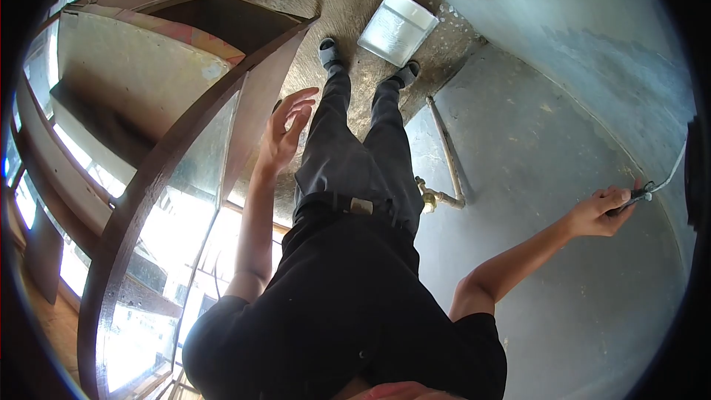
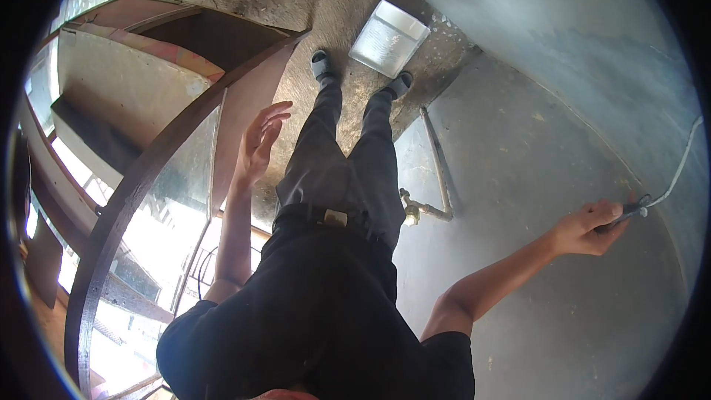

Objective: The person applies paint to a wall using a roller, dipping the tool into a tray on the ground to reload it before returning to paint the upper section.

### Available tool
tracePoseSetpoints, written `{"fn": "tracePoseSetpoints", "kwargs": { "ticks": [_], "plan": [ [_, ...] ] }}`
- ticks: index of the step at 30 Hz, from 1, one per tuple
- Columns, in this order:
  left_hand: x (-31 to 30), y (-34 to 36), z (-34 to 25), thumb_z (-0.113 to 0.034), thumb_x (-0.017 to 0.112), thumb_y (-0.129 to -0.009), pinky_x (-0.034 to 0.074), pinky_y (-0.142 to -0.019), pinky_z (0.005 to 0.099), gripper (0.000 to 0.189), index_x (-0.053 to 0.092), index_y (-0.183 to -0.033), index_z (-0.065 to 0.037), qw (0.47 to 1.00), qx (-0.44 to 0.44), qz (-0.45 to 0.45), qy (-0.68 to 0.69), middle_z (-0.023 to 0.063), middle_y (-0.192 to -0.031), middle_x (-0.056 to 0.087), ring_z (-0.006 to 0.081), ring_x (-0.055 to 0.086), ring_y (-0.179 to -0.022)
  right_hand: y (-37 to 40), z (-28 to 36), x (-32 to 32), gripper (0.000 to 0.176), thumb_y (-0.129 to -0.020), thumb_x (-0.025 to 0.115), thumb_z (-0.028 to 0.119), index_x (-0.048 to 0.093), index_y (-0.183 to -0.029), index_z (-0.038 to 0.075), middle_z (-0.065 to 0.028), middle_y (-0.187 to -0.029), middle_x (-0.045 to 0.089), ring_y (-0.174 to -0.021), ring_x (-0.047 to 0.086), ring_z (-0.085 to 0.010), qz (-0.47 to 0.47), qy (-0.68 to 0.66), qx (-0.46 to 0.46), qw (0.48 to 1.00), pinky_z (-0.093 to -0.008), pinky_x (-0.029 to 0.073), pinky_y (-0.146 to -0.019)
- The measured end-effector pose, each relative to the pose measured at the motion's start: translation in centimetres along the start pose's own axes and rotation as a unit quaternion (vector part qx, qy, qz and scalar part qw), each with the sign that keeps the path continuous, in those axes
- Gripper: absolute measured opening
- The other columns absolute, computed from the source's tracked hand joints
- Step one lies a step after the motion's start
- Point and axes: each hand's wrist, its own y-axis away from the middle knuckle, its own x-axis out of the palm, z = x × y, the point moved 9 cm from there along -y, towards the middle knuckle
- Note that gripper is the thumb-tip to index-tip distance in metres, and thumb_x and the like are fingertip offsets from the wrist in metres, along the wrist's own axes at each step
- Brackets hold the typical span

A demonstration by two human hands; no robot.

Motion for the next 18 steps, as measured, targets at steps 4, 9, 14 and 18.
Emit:
{"fn": "tracePoseSetpoints", "kwargs": {
  "ticks": [4, 9, 14, 18],
  "plan": [
    [-0.7, -0.5, 0.1, -0.043, 0.059, -0.114, 0.049, -0.118, 0.0451, 0.054, 0.065, -0.15, -0.002, 1.0, 0.008, -0.015, 0.003, 0.0161, -0.147, 0.071, 0.0306, 0.068, -0.136, -0.1, -0.3, 0.0, 0.055, -0.113, 0.065, 0.045, 0.073, -0.136, -0.004, 0.0024, -0.073, 0.049, -0.06, 0.041, -0.004, 0.006, 0.002, 0.008, 1.0, -0.0235, 0.03, -0.047],
    [-1.0, -0.8, -0.4, -0.043, 0.058, -0.114, 0.049, -0.118, 0.0451, 0.055, 0.065, -0.15, -0.002, 1.0, 0.011, -0.027, -0.005, 0.0163, -0.148, 0.071, 0.0308, 0.068, -0.135, 0.1, 0.0, 0.0, 0.058, -0.112, 0.066, 0.048, 0.073, -0.136, -0.005, 0.0025, -0.073, 0.05, -0.06, 0.042, -0.004, 0.002, 0.001, 0.012, 1.0, -0.0231, 0.032, -0.048],
    [-0.6, -0.5, -0.8, -0.042, 0.058, -0.114, 0.05, -0.116, 0.045, 0.055, 0.065, -0.15, -0.002, 1.0, 0.026, -0.016, -0.003, 0.0162, -0.147, 0.071, 0.0307, 0.068, -0.135, 0.3, 0.3, 0.2, 0.053, -0.115, 0.064, 0.04, 0.07, -0.138, -0.007, 0.0039, -0.075, 0.048, -0.063, 0.04, -0.0046, 0.015, -0.007, 0.015, 1.0, -0.0252, 0.032, -0.05],
    [-0.3, -0.6, -1.4, -0.042, 0.059, -0.114, 0.05, -0.116, 0.045, 0.054, 0.065, -0.15, -0.002, 0.999, 0.034, -0.015, -0.012, 0.0161, -0.147, 0.071, 0.0306, 0.068, -0.135, 0.5, 0.1, 0.1, 0.05, -0.115, 0.064, 0.039, 0.071, -0.139, -0.004, 0.0044, -0.075, 0.048, -0.062, 0.04, -0.0047, 0.025, -0.034, 0.035, 0.999, -0.0251, 0.03, -0.051]
  ]
}}
